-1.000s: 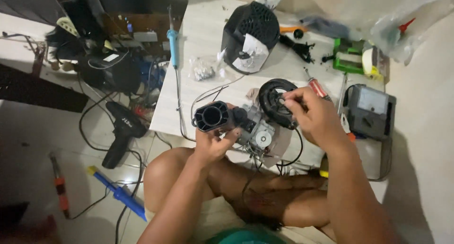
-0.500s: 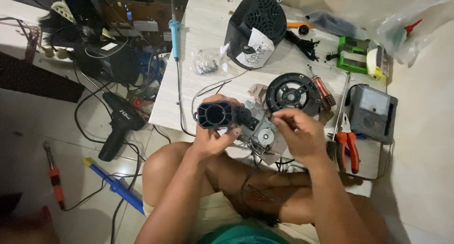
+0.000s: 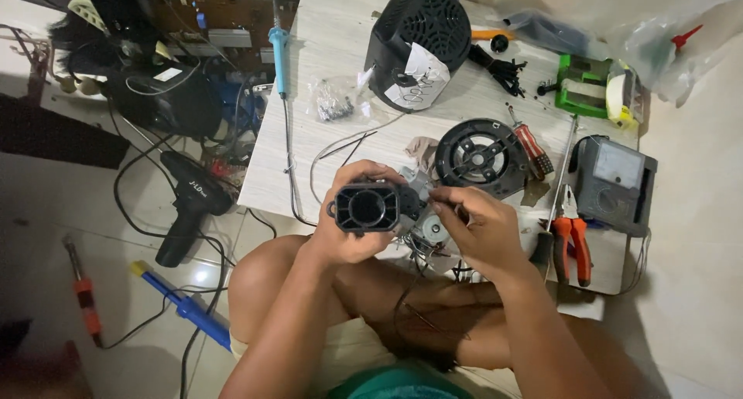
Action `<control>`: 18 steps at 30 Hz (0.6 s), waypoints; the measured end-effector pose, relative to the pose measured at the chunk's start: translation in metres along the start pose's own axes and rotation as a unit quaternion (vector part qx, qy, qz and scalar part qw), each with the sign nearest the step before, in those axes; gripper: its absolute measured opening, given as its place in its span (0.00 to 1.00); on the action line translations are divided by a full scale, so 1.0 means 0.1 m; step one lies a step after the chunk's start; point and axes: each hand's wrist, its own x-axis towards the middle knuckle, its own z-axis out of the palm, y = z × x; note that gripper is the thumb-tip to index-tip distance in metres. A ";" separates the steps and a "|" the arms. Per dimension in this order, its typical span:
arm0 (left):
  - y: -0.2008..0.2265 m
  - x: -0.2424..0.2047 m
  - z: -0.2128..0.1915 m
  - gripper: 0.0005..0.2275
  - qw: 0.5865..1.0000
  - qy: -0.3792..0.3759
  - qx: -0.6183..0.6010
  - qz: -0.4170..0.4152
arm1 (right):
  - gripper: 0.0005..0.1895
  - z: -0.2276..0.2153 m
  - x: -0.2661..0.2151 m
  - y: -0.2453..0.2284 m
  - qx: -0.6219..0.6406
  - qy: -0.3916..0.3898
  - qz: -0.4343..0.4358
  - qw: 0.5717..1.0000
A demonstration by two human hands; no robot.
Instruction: The person sits on the floor and works on a disassembled electrical device, likely a motor. They handle the motor housing and internal components, using a screwdriver to tighten screws and a multimeter to test connections. The person also picks up and examines a black plastic casing part.
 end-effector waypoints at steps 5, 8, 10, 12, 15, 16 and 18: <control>0.03 0.02 0.03 0.27 0.999 0.003 0.036 0.009 | 0.04 -0.03 0.03 -0.06 -0.046 -0.017 -0.022 0.999; 0.00 -0.01 0.03 0.28 0.999 0.005 0.041 0.015 | 0.02 -0.03 0.04 -0.10 -0.073 -0.034 -0.038 0.996; 0.03 0.01 0.03 0.28 0.999 0.005 0.045 0.015 | 0.01 -0.06 0.10 -0.19 -0.105 -0.063 -0.050 0.991; 0.04 0.02 0.03 0.28 0.999 0.005 0.049 0.015 | 0.01 -0.08 0.14 -0.21 -0.136 -0.092 -0.063 0.984; 0.04 0.02 0.03 0.27 0.998 -0.001 0.057 0.026 | 0.03 -0.10 0.18 -0.18 -0.154 -0.139 -0.073 0.976; 0.03 0.00 0.02 0.27 0.998 0.000 0.057 0.025 | 0.03 -0.11 0.19 -0.18 -0.169 -0.157 -0.075 0.970; 0.03 -0.01 0.02 0.28 0.998 0.003 0.058 0.024 | 0.03 -0.13 0.21 -0.22 -0.184 -0.177 -0.078 0.964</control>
